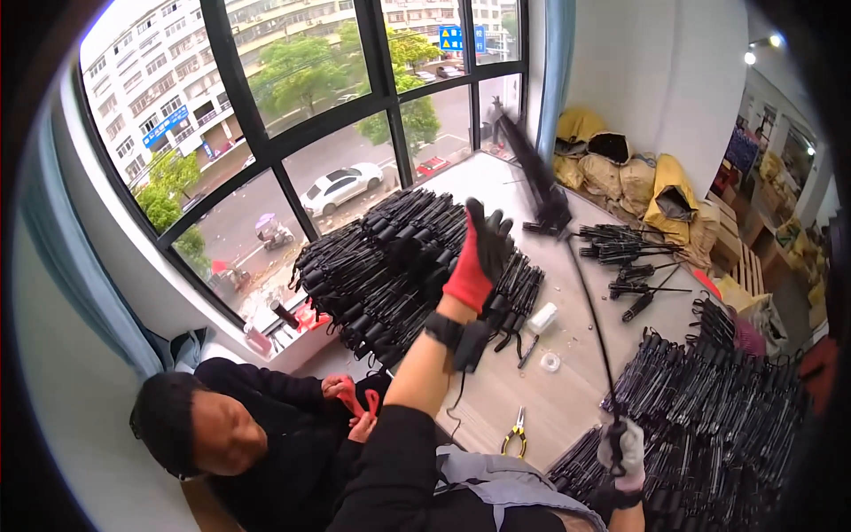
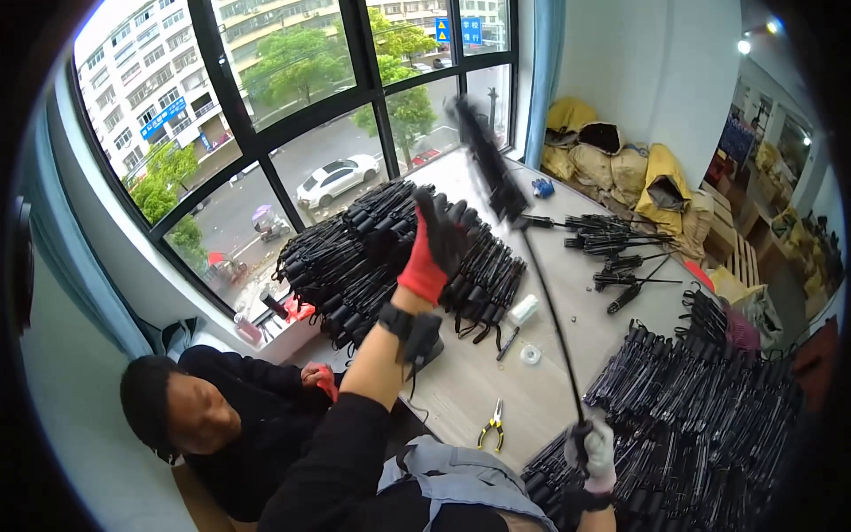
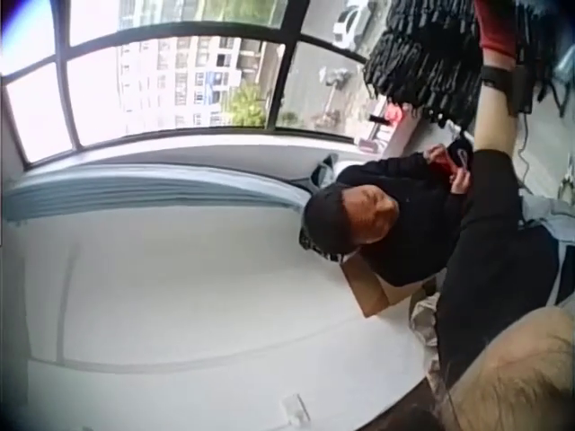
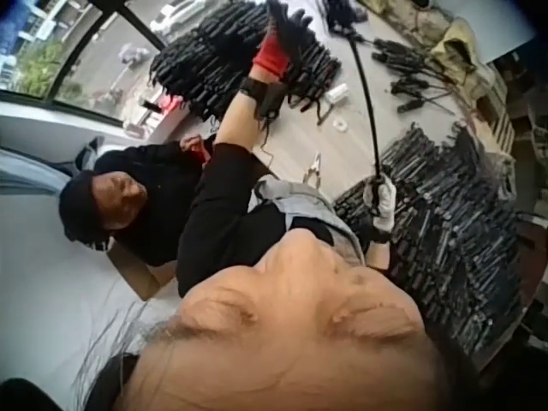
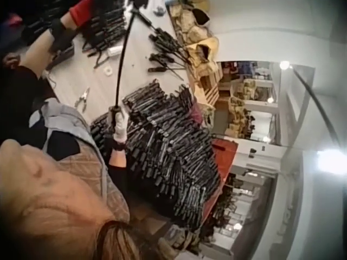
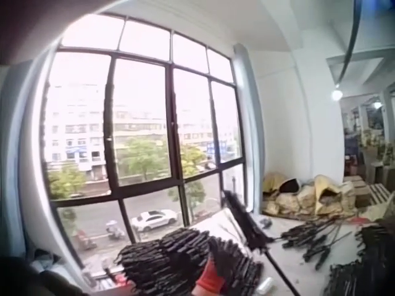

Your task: The person picks up an umbrella frame, opens and closes it, and uses pliers to cut a rubber band from the ribs before placing it on a stack.

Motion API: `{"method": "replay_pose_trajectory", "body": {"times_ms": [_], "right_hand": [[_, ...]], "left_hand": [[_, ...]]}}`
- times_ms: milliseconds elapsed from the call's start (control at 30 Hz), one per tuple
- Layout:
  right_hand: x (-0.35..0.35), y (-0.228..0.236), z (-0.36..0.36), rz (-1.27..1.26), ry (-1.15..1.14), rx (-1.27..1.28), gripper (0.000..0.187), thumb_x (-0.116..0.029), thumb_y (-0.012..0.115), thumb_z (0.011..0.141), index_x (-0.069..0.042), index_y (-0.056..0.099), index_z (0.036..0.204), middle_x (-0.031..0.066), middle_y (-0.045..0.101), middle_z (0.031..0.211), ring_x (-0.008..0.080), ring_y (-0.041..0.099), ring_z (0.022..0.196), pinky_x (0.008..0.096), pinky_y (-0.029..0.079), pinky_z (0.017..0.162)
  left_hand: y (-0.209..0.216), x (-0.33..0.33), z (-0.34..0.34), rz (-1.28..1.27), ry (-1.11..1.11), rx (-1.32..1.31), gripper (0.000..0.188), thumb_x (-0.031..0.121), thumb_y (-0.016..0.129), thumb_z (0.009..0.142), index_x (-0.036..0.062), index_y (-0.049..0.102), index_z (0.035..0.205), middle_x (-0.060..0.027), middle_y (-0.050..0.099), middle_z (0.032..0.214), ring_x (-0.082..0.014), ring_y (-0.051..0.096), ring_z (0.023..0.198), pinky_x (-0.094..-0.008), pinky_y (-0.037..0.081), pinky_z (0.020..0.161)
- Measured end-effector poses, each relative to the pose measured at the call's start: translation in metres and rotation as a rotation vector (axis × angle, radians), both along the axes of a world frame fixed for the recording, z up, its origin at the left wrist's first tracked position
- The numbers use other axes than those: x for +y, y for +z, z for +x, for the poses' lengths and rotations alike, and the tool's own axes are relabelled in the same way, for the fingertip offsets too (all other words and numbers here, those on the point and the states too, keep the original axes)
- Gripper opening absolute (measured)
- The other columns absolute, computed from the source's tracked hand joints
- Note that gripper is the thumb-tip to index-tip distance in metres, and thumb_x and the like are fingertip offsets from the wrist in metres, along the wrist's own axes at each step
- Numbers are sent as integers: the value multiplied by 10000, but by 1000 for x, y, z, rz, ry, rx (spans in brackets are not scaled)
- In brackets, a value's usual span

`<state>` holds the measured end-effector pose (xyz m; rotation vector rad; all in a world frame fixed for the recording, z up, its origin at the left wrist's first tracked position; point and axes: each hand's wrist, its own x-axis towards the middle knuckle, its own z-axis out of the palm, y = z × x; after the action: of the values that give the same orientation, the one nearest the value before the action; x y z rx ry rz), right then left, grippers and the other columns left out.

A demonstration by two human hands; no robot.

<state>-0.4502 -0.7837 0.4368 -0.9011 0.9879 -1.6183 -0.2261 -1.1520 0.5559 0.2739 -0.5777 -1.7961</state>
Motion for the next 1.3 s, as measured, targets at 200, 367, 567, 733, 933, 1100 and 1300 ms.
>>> {"method": "replay_pose_trajectory", "body": {"times_ms": [200, 367, 567, 733, 933, 1100, 1300], "right_hand": [[22, -18, 8, 303, -9, -118, 394, -368, 532, 960, 14, 594, 1036, 71, 566, 642, 123, 480, 451, 237, 360, 395], [-40, 5, 26, 152, -488, 351, 423, -427, 419, 989, -36, 564, 1055, 30, 510, 627, 105, 440, 427, 240, 355, 395], [-97, 73, 29, 51, -64, 17, 412, -420, 468, 984, -48, 489, 1159, -8, 483, 653, 78, 443, 474, 239, 359, 419], [-101, 44, 32, -81, -269, 734, 423, -386, 488, 987, -10, 498, 1181, 0, 491, 675, 69, 472, 541, 223, 386, 483], [-116, 54, 11, -69, -43, 269, 476, -287, 559, 967, 64, 466, 1274, 94, 595, 905, 143, 589, 766, 261, 479, 661], [-135, 18, -56, -494, -753, 1624, 517, -177, 613, 917, 77, 429, 1328, 219, 540, 1238, 334, 540, 1126, 396, 447, 922], [-128, -43, -75, -314, -633, 521, 509, -105, 647, 857, 60, 456, 1299, 232, 515, 1261, 402, 499, 1163, 451, 416, 968]], "left_hand": [[35, -30, -51, -259, -423, 153, 666, 541, 570, 902, 23, 437, 1300, -75, 569, 893, -186, 551, 750, -323, 492, 720], [24, 53, -118, -293, -250, -83, 238, 307, 624, 900, 83, 591, 973, -35, 549, 717, -150, 556, 587, -305, 480, 542], [25, 102, -119, -93, -346, 42, 225, 232, 686, 853, 44, 583, 922, -40, 582, 720, -144, 570, 571, -294, 477, 497], [-3, 134, -107, -54, -366, 28, 225, 187, 698, 825, 46, 561, 934, -39, 578, 717, -155, 576, 575, -305, 492, 501], [19, 115, -141, -197, -397, 22, 465, 169, 718, 770, 57, 484, 1157, -62, 566, 781, -139, 579, 621, -327, 507, 557], [5, 150, -175, -167, -186, -5, 639, 254, 688, 804, 48, 411, 1342, -84, 592, 869, -212, 595, 862, -357, 495, 725], [16, 172, -133, -367, -177, -535, 598, 354, 669, 837, 15, 439, 1272, -165, 625, 940, -296, 606, 966, -400, 481, 760]]}}
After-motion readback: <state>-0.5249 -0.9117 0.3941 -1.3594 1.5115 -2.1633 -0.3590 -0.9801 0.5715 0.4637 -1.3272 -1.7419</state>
